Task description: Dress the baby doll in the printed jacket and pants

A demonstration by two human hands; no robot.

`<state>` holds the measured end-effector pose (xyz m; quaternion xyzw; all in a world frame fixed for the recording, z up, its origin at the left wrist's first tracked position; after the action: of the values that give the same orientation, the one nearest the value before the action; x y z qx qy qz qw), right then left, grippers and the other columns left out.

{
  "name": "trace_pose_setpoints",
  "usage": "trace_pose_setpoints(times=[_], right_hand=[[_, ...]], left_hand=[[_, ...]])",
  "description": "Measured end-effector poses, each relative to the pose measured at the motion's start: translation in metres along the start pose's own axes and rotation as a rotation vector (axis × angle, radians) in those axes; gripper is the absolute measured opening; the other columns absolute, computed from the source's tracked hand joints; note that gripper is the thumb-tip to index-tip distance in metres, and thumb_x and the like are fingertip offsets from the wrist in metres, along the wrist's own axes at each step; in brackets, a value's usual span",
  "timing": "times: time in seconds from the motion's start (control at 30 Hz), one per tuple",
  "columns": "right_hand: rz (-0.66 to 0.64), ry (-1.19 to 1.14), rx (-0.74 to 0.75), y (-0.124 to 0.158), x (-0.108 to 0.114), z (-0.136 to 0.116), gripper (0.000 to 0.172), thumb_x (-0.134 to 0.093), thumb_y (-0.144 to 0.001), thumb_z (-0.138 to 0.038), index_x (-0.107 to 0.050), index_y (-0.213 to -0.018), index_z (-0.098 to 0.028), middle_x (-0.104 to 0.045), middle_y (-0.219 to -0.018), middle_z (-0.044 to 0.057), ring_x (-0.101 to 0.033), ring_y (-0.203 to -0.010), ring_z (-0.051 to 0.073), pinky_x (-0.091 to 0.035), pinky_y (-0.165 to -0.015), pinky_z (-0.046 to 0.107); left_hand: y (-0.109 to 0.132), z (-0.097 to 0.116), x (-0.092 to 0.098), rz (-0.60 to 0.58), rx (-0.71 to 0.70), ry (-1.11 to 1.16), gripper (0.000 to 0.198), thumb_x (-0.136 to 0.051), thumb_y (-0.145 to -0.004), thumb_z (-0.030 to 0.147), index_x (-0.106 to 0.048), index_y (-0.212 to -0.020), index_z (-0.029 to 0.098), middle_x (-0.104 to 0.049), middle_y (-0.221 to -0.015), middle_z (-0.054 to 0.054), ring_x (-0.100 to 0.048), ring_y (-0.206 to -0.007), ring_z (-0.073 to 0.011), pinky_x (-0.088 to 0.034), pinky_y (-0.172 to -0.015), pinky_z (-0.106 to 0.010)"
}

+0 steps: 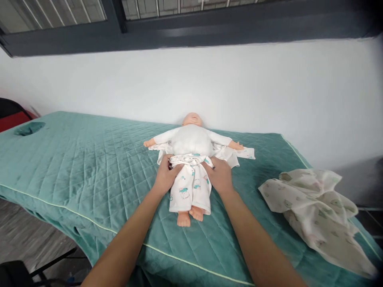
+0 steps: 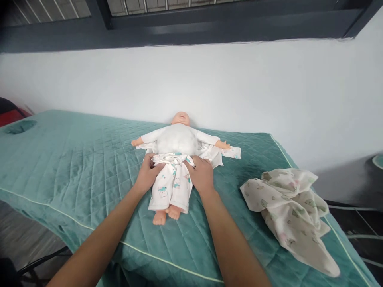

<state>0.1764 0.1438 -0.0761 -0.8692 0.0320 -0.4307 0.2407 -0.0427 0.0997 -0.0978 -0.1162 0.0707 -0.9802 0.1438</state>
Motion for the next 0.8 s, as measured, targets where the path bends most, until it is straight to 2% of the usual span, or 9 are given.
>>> trace_pose_setpoints(times=[0.1, 0.2, 0.37, 0.53, 0.67, 0.8], right_hand=[[-0.01, 0.006, -0.101, -0.004, -0.004, 0.004, 0.037, -0.054, -0.093, -0.054, -0.053, -0.071, -0.024, -0.063, -0.068, 0.004, -0.055, -0.071, 0.022, -0.032, -0.065, 0.031], [-0.03, -0.051, -0.158, -0.009, -0.008, 0.007, 0.044, -0.055, -0.09, -0.058, -0.045, -0.065, -0.024, -0.055, -0.059, 0.001, -0.048, -0.062, 0.019, -0.029, -0.06, 0.03], [-0.022, -0.086, -0.166, -0.018, -0.011, 0.006, 0.046, -0.055, -0.088, -0.061, -0.04, -0.064, -0.025, -0.049, -0.055, -0.001, -0.043, -0.057, 0.018, -0.029, -0.059, 0.03], [-0.026, -0.077, -0.17, -0.02, -0.013, 0.006, 0.045, -0.054, -0.089, -0.061, -0.041, -0.065, -0.025, -0.049, -0.055, -0.001, -0.044, -0.058, 0.019, -0.028, -0.059, 0.03], [-0.035, -0.065, -0.18, -0.019, -0.013, 0.006, 0.042, -0.055, -0.09, -0.058, -0.044, -0.066, -0.025, -0.053, -0.058, 0.0, -0.048, -0.06, 0.019, -0.029, -0.059, 0.029], [-0.036, -0.075, -0.157, -0.019, -0.014, 0.005, 0.033, -0.053, -0.089, -0.052, -0.05, -0.071, -0.025, -0.062, -0.068, 0.003, -0.054, -0.069, 0.021, -0.03, -0.061, 0.029]], left_hand=[[-0.011, 0.0, -0.002, 0.014, -0.02, -0.023, 0.032, -0.069, -0.083, 0.039, -0.054, -0.105, 0.022, -0.057, -0.089, 0.002, -0.054, -0.078, -0.0132, -0.045, -0.074, -0.027], [-0.017, -0.001, -0.004, 0.022, -0.041, -0.028, 0.031, -0.069, -0.083, 0.04, -0.055, -0.104, 0.022, -0.057, -0.087, 0.002, -0.053, -0.077, -0.0131, -0.044, -0.072, -0.026], [-0.023, 0.003, -0.001, 0.064, -0.089, -0.117, 0.027, -0.067, -0.085, 0.041, -0.058, -0.101, 0.022, -0.057, -0.084, 0.003, -0.051, -0.076, -0.013, -0.042, -0.071, -0.025], [-0.027, 0.008, 0.001, 0.065, -0.126, -0.232, 0.023, -0.064, -0.087, 0.043, -0.062, -0.095, 0.021, -0.059, -0.082, 0.003, -0.053, -0.077, -0.0139, -0.042, -0.073, -0.027], [-0.015, 0.01, 0.003, -0.007, -0.128, -0.287, 0.032, -0.058, -0.092, 0.047, -0.055, -0.075, 0.021, -0.052, -0.071, 0.004, -0.049, -0.07, -0.0132, -0.037, -0.067, -0.027], [0.015, 0.012, 0.009, -0.052, -0.139, -0.363, 0.043, -0.055, -0.093, 0.047, -0.041, -0.063, 0.02, -0.041, -0.061, 0.005, -0.041, -0.061, -0.0117, -0.03, -0.061, -0.028]])
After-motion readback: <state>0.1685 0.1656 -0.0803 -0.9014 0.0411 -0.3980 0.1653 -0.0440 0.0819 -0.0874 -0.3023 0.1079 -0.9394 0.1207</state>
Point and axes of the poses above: each hand's wrist, its own y-axis away from the middle knuckle, its own x-axis out of the back of the hand, z = x × y, the point moved 6 cm from there along -y, towards the middle knuckle
